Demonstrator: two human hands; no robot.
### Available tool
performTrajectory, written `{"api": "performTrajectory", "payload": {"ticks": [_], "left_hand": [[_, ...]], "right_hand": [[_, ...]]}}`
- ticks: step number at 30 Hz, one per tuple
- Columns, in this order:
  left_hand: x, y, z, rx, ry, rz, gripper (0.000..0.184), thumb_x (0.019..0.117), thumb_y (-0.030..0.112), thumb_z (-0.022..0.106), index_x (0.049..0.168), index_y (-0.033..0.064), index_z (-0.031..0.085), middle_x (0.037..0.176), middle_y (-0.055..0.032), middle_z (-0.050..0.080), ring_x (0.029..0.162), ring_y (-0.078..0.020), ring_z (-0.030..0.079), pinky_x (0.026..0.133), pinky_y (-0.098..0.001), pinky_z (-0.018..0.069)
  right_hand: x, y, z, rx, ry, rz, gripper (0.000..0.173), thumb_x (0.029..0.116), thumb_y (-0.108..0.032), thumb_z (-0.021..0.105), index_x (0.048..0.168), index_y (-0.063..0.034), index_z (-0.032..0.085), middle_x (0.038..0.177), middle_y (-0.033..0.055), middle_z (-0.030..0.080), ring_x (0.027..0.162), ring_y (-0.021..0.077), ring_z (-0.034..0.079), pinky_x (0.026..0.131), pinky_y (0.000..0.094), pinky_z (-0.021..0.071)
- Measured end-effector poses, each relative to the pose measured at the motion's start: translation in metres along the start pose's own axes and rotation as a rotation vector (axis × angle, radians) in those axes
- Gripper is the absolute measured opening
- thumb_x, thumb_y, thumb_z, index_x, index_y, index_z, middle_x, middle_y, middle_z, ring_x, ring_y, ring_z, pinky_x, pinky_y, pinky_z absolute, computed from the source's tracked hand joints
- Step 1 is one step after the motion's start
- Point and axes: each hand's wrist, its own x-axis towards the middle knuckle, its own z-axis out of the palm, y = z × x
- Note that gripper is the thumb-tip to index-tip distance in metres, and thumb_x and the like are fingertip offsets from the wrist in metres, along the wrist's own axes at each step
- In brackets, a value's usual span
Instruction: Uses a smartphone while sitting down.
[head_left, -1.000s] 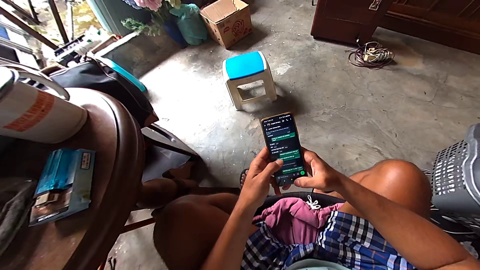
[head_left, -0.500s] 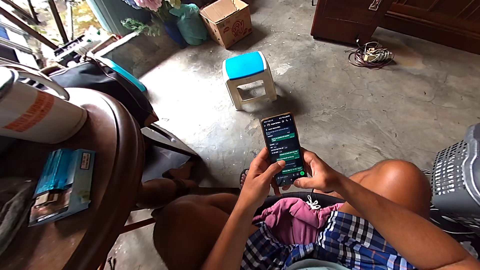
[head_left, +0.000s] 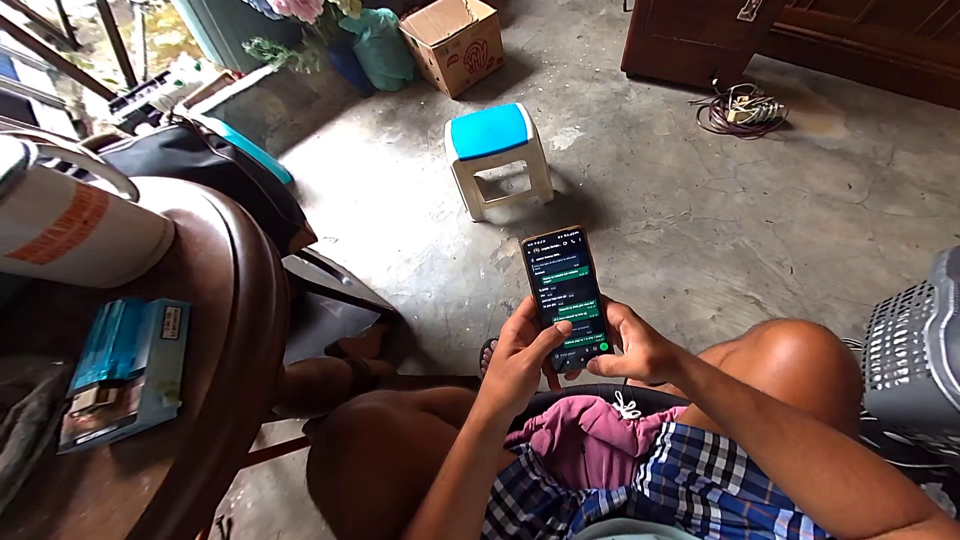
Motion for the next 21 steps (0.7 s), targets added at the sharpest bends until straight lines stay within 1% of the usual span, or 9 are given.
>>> {"api": "performTrajectory", "payload": {"ticks": [2, 7, 10, 14, 18, 21], "left_hand": [[0.0002, -0.0007, -0.0007, -0.003, -0.011, 0.000, 0.036, 0.1026, 0.004, 0.054, 0.138, 0.0003, 0.045, 0.112, -0.0194, 0.070, 0.078, -0.0223, 0.074, 0.051, -0.0288, 0.0602], [0.0005, -0.0018, -0.0013, 0.017, -0.013, -0.013, 0.048, 0.0941, -0.005, 0.058, 0.139, 0.0005, 0.042, 0.112, -0.0200, 0.069, 0.079, -0.0237, 0.074, 0.048, -0.0289, 0.0587], [0.0005, -0.0023, -0.0010, 0.021, -0.014, -0.006, 0.053, 0.0899, -0.009, 0.059, 0.139, 0.0002, 0.042, 0.113, -0.0203, 0.069, 0.081, -0.0242, 0.074, 0.050, -0.0292, 0.0593], [0.0010, -0.0036, -0.0018, 0.037, -0.024, -0.006, 0.057, 0.0884, -0.010, 0.061, 0.141, -0.0002, 0.040, 0.117, -0.0208, 0.068, 0.087, -0.0261, 0.074, 0.053, -0.0303, 0.0604], [0.0012, -0.0053, -0.0020, 0.032, -0.031, 0.005, 0.057, 0.0875, -0.009, 0.062, 0.139, -0.0004, 0.040, 0.117, -0.0206, 0.067, 0.088, -0.0257, 0.074, 0.052, -0.0296, 0.0597], [0.0013, -0.0053, -0.0017, 0.039, -0.036, 0.002, 0.060, 0.0868, -0.009, 0.062, 0.141, -0.0005, 0.039, 0.118, -0.0207, 0.067, 0.089, -0.0262, 0.073, 0.052, -0.0300, 0.0595]], "right_hand": [[0.0001, -0.0001, -0.0002, -0.011, 0.007, 0.000, 0.068, 0.0798, 0.004, 0.067, 0.142, 0.0029, 0.039, 0.126, 0.0111, 0.067, 0.109, 0.0220, 0.072, 0.091, 0.0409, 0.0636], [-0.0003, -0.0013, -0.0005, -0.026, 0.008, 0.003, 0.068, 0.0796, 0.005, 0.066, 0.142, 0.0026, 0.039, 0.126, 0.0100, 0.067, 0.109, 0.0200, 0.072, 0.092, 0.0390, 0.0633], [-0.0002, -0.0020, 0.0000, -0.049, 0.014, -0.005, 0.066, 0.0799, 0.003, 0.066, 0.141, 0.0038, 0.040, 0.125, 0.0096, 0.067, 0.109, 0.0185, 0.071, 0.093, 0.0373, 0.0628], [0.0008, -0.0030, 0.0020, -0.072, 0.059, 0.010, 0.064, 0.0809, 0.004, 0.068, 0.140, 0.0038, 0.042, 0.123, 0.0085, 0.068, 0.109, 0.0163, 0.071, 0.094, 0.0351, 0.0619], [0.0035, -0.0001, 0.0066, -0.055, 0.141, 0.016, 0.056, 0.0865, 0.002, 0.070, 0.137, 0.0041, 0.046, 0.118, 0.0105, 0.071, 0.103, 0.0195, 0.073, 0.090, 0.0373, 0.0642], [0.0039, 0.0013, 0.0077, -0.061, 0.166, 0.014, 0.054, 0.0866, 0.004, 0.070, 0.136, 0.0047, 0.047, 0.118, 0.0113, 0.071, 0.103, 0.0200, 0.074, 0.090, 0.0375, 0.0642]]}}
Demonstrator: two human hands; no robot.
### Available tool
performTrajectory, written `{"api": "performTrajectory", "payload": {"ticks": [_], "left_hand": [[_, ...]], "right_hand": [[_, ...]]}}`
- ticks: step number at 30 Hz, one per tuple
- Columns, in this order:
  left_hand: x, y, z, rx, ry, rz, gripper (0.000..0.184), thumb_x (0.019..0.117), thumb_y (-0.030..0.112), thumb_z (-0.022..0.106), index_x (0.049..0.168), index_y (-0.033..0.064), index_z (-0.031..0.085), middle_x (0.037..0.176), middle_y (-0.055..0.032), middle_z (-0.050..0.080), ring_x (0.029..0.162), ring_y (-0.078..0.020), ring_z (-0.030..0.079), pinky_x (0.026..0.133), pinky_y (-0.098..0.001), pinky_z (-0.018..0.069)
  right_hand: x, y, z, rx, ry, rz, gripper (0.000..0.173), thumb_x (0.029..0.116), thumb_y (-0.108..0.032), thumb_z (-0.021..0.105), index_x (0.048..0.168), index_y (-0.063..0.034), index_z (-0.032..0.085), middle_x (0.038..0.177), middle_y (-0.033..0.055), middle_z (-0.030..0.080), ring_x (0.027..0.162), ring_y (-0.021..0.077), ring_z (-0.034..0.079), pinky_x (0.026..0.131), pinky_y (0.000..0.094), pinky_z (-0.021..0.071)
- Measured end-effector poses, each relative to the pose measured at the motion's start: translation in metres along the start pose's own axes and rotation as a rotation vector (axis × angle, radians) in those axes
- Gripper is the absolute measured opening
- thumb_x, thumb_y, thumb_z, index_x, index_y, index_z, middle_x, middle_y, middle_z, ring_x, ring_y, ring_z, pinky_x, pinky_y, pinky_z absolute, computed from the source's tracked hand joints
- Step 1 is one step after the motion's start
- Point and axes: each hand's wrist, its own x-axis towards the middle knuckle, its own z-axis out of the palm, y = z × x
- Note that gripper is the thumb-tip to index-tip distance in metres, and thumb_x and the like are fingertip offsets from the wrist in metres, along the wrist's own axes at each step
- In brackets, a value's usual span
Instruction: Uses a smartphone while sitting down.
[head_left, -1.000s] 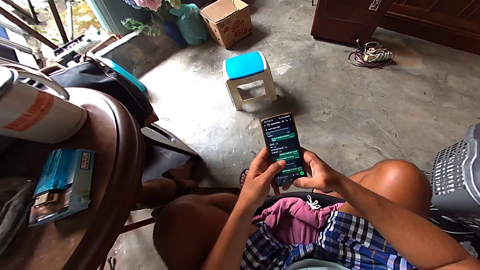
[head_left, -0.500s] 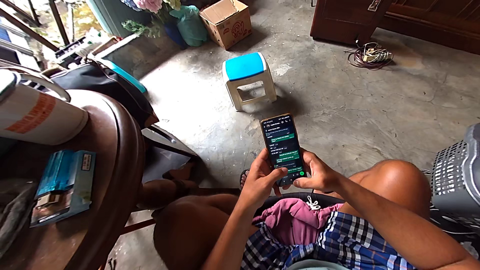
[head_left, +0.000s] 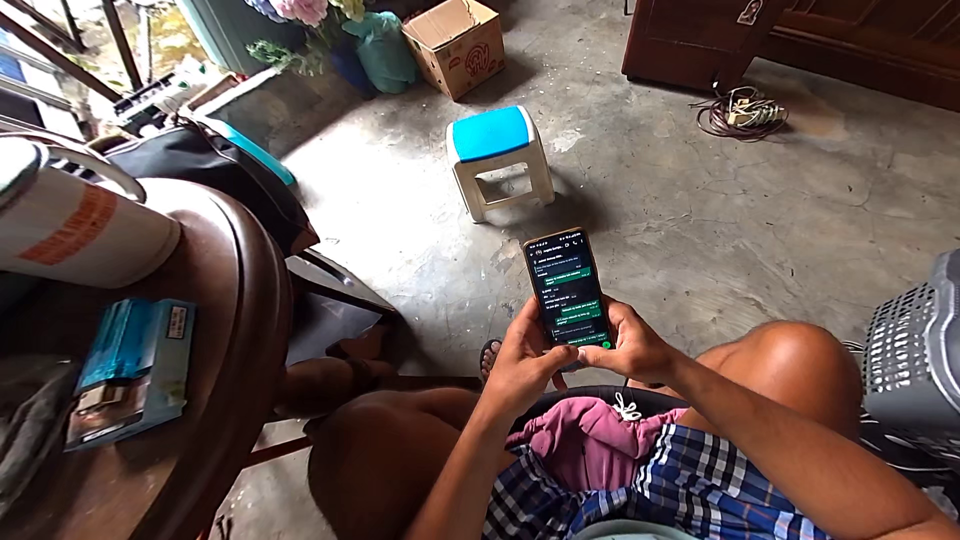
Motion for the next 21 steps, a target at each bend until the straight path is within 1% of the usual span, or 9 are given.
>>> {"api": "performTrajectory", "payload": {"ticks": [4, 7, 11, 15, 21], "left_hand": [[-0.0001, 0.0006, 0.0002, 0.008, -0.004, -0.002, 0.060, 0.0865, -0.009, 0.063, 0.141, -0.0006, 0.039, 0.118, -0.0211, 0.067, 0.088, -0.0265, 0.073, 0.052, -0.0304, 0.0596], [-0.0005, 0.0021, 0.0007, 0.037, -0.002, -0.006, 0.060, 0.0869, -0.009, 0.062, 0.142, 0.0005, 0.039, 0.118, -0.0194, 0.067, 0.089, -0.0257, 0.073, 0.052, -0.0304, 0.0598], [-0.0009, 0.0017, 0.0007, 0.051, 0.004, -0.009, 0.058, 0.0870, -0.011, 0.059, 0.141, 0.0005, 0.039, 0.118, -0.0195, 0.067, 0.091, -0.0267, 0.074, 0.053, -0.0312, 0.0605], [-0.0012, 0.0012, -0.0001, 0.054, 0.003, -0.007, 0.057, 0.0875, -0.011, 0.057, 0.140, 0.0005, 0.039, 0.118, -0.0190, 0.068, 0.090, -0.0258, 0.073, 0.053, -0.0303, 0.0598], [-0.0006, 0.0012, 0.0003, 0.039, -0.008, 0.003, 0.057, 0.0879, -0.012, 0.055, 0.141, 0.0011, 0.039, 0.118, -0.0182, 0.068, 0.090, -0.0244, 0.074, 0.051, -0.0293, 0.0593]], "right_hand": [[-0.0007, -0.0012, -0.0019, -0.013, -0.022, -0.014, 0.056, 0.0860, 0.000, 0.070, 0.136, 0.0050, 0.046, 0.119, 0.0101, 0.071, 0.104, 0.0179, 0.073, 0.091, 0.0360, 0.0635], [-0.0014, -0.0002, -0.0039, -0.014, -0.040, -0.021, 0.058, 0.0847, -0.002, 0.069, 0.138, 0.0054, 0.046, 0.120, 0.0095, 0.070, 0.107, 0.0162, 0.072, 0.094, 0.0350, 0.0615], [-0.0021, 0.0012, -0.0043, 0.020, -0.046, -0.028, 0.057, 0.0835, 0.000, 0.066, 0.137, 0.0052, 0.046, 0.120, 0.0083, 0.070, 0.107, 0.0147, 0.072, 0.095, 0.0343, 0.0613], [-0.0029, 0.0000, -0.0041, 0.063, -0.050, -0.002, 0.057, 0.0835, 0.002, 0.063, 0.137, 0.0037, 0.046, 0.121, 0.0081, 0.070, 0.107, 0.0161, 0.072, 0.094, 0.0360, 0.0618], [-0.0030, -0.0008, -0.0048, 0.074, -0.046, 0.003, 0.055, 0.0839, 0.004, 0.062, 0.137, 0.0029, 0.047, 0.120, 0.0078, 0.071, 0.106, 0.0159, 0.072, 0.094, 0.0357, 0.0618]]}}
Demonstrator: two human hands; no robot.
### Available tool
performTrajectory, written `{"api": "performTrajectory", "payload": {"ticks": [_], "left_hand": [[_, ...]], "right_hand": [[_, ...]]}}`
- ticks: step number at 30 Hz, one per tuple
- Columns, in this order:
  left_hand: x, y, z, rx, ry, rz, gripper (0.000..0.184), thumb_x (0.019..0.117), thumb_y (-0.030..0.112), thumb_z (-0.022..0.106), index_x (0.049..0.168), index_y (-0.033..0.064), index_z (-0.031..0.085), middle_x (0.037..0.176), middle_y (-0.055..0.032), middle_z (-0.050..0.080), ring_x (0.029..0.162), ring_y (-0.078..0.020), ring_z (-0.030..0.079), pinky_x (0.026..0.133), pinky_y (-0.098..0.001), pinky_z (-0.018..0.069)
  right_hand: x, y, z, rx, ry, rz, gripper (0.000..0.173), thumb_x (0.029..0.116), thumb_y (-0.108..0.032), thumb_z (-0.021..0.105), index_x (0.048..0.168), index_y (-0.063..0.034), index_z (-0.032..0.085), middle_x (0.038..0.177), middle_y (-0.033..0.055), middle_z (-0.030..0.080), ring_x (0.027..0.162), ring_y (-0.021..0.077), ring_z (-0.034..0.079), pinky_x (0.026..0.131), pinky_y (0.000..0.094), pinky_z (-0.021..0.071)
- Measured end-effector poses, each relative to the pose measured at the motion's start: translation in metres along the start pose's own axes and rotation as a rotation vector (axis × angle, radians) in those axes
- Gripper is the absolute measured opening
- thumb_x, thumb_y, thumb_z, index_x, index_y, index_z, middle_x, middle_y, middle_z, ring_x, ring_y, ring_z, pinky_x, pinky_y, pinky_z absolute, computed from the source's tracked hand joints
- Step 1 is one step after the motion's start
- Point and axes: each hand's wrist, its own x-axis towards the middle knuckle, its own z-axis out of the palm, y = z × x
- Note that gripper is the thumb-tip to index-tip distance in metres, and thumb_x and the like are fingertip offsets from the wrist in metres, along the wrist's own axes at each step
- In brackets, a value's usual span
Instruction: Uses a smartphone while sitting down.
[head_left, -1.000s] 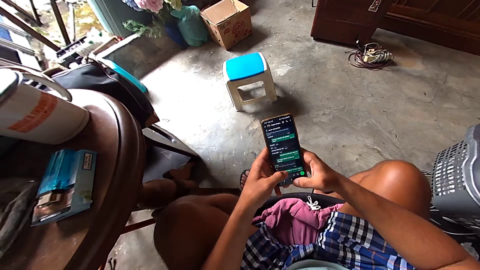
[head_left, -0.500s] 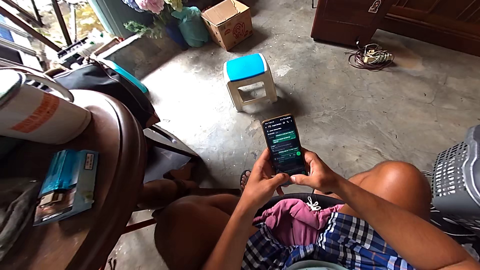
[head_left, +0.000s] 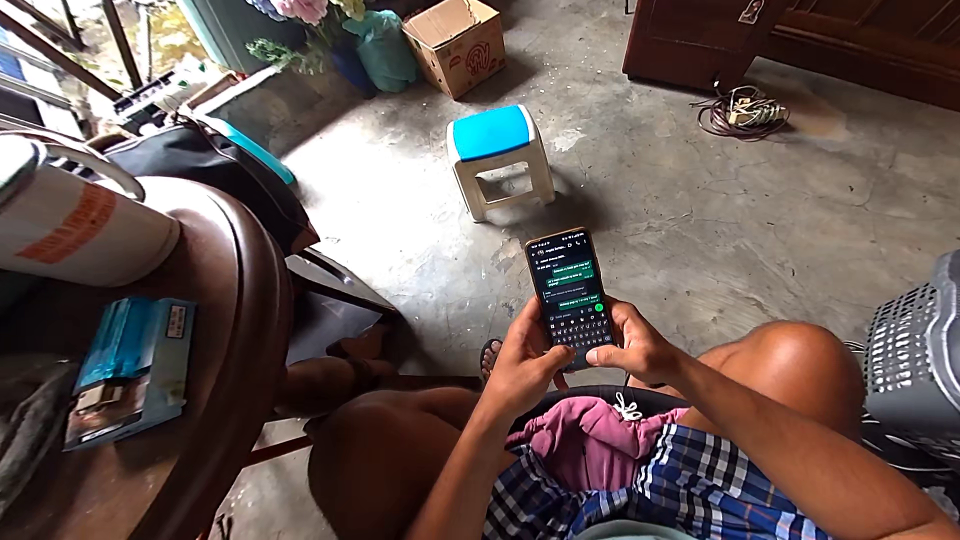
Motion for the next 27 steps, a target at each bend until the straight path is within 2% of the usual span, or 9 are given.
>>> {"api": "performTrajectory", "payload": {"ticks": [18, 27], "left_hand": [[-0.0006, -0.0005, 0.0001, 0.016, -0.004, 0.008, 0.053, 0.0906, -0.009, 0.051, 0.141, 0.0002, 0.039, 0.117, -0.0179, 0.068, 0.088, -0.0234, 0.074, 0.051, -0.0290, 0.0593], [-0.0004, -0.0007, -0.0009, 0.009, -0.014, 0.003, 0.056, 0.0880, -0.011, 0.049, 0.142, 0.0007, 0.037, 0.117, -0.0181, 0.068, 0.089, -0.0244, 0.074, 0.051, -0.0297, 0.0591]], "right_hand": [[0.0003, -0.0009, 0.0001, -0.020, 0.009, 0.016, 0.055, 0.0834, 0.004, 0.061, 0.136, 0.0035, 0.048, 0.119, 0.0080, 0.071, 0.106, 0.0154, 0.072, 0.093, 0.0354, 0.0621], [-0.0003, -0.0014, -0.0007, -0.019, -0.009, 0.017, 0.056, 0.0833, 0.004, 0.062, 0.137, 0.0027, 0.047, 0.120, 0.0075, 0.071, 0.106, 0.0157, 0.072, 0.093, 0.0357, 0.0625]]}}
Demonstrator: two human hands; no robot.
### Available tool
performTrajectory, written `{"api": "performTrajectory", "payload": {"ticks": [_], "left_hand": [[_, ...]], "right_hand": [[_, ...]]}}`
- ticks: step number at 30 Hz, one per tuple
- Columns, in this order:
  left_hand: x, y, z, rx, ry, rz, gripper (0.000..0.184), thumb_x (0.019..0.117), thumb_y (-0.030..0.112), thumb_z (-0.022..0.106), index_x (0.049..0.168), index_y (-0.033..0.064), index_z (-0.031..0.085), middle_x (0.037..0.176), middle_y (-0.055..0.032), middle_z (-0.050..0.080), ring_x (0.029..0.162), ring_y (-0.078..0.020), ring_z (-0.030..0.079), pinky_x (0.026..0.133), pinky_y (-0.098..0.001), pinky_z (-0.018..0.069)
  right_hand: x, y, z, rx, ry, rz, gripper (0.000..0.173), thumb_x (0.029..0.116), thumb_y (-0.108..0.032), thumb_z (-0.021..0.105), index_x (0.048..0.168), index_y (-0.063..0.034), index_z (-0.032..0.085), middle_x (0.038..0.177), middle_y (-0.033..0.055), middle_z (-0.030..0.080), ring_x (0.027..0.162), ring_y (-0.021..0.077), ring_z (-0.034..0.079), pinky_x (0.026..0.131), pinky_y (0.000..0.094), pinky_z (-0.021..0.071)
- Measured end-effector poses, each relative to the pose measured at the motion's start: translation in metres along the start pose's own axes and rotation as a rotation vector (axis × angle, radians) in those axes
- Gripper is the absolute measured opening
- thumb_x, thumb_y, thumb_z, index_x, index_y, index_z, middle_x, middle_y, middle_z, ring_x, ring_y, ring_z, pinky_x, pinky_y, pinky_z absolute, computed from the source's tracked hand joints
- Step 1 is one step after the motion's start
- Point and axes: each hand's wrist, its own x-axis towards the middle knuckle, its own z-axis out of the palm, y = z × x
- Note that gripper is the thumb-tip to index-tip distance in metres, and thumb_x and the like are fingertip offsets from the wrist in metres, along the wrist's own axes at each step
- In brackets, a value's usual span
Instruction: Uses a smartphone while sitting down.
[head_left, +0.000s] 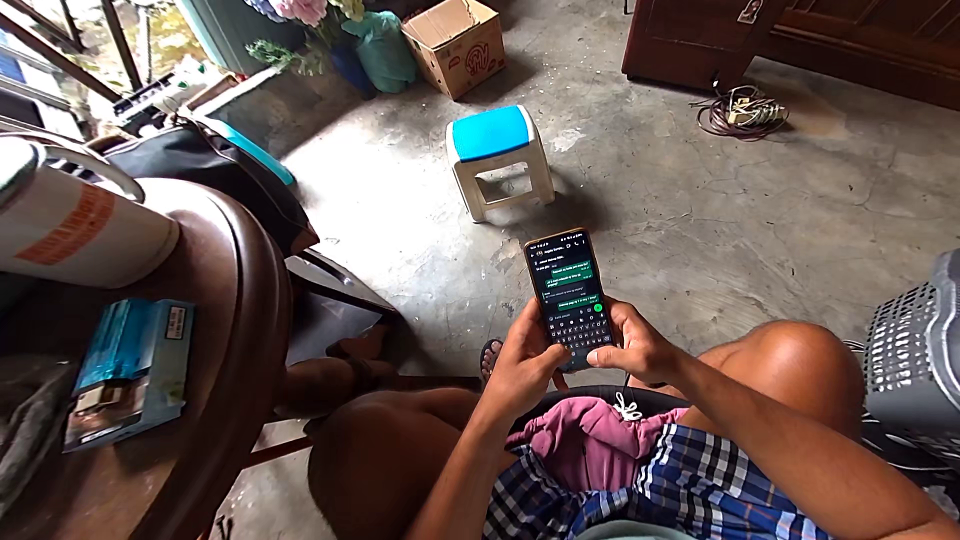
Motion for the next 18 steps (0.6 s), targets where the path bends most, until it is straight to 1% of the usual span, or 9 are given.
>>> {"api": "performTrajectory", "payload": {"ticks": [10, 15, 18], "left_hand": [[-0.0001, -0.0007, -0.0001, 0.006, 0.001, 0.002, 0.056, 0.0880, -0.011, 0.049, 0.142, 0.0012, 0.038, 0.118, -0.0174, 0.068, 0.091, -0.0236, 0.074, 0.050, -0.0290, 0.0586], [-0.0004, 0.0002, 0.0000, 0.009, 0.004, -0.004, 0.056, 0.0878, -0.012, 0.049, 0.142, 0.0013, 0.038, 0.119, -0.0167, 0.068, 0.091, -0.0227, 0.074, 0.051, -0.0287, 0.0587], [-0.0005, 0.0009, 0.0006, 0.019, 0.012, -0.006, 0.056, 0.0876, -0.011, 0.050, 0.141, 0.0014, 0.038, 0.118, -0.0165, 0.068, 0.090, -0.0227, 0.074, 0.050, -0.0285, 0.0585]], "right_hand": [[0.0009, 0.0009, -0.0008, -0.036, -0.008, -0.019, 0.056, 0.0825, 0.003, 0.062, 0.137, 0.0036, 0.047, 0.121, 0.0069, 0.071, 0.108, 0.0131, 0.071, 0.096, 0.0334, 0.0602], [0.0004, 0.0007, -0.0022, -0.073, -0.022, -0.025, 0.060, 0.0798, 0.002, 0.063, 0.137, 0.0041, 0.047, 0.123, 0.0075, 0.070, 0.110, 0.0132, 0.070, 0.097, 0.0334, 0.0595], [0.0002, -0.0002, -0.0024, -0.101, -0.020, -0.027, 0.061, 0.0778, 0.004, 0.061, 0.137, 0.0043, 0.047, 0.123, 0.0069, 0.070, 0.111, 0.0120, 0.070, 0.098, 0.0324, 0.0593]]}}
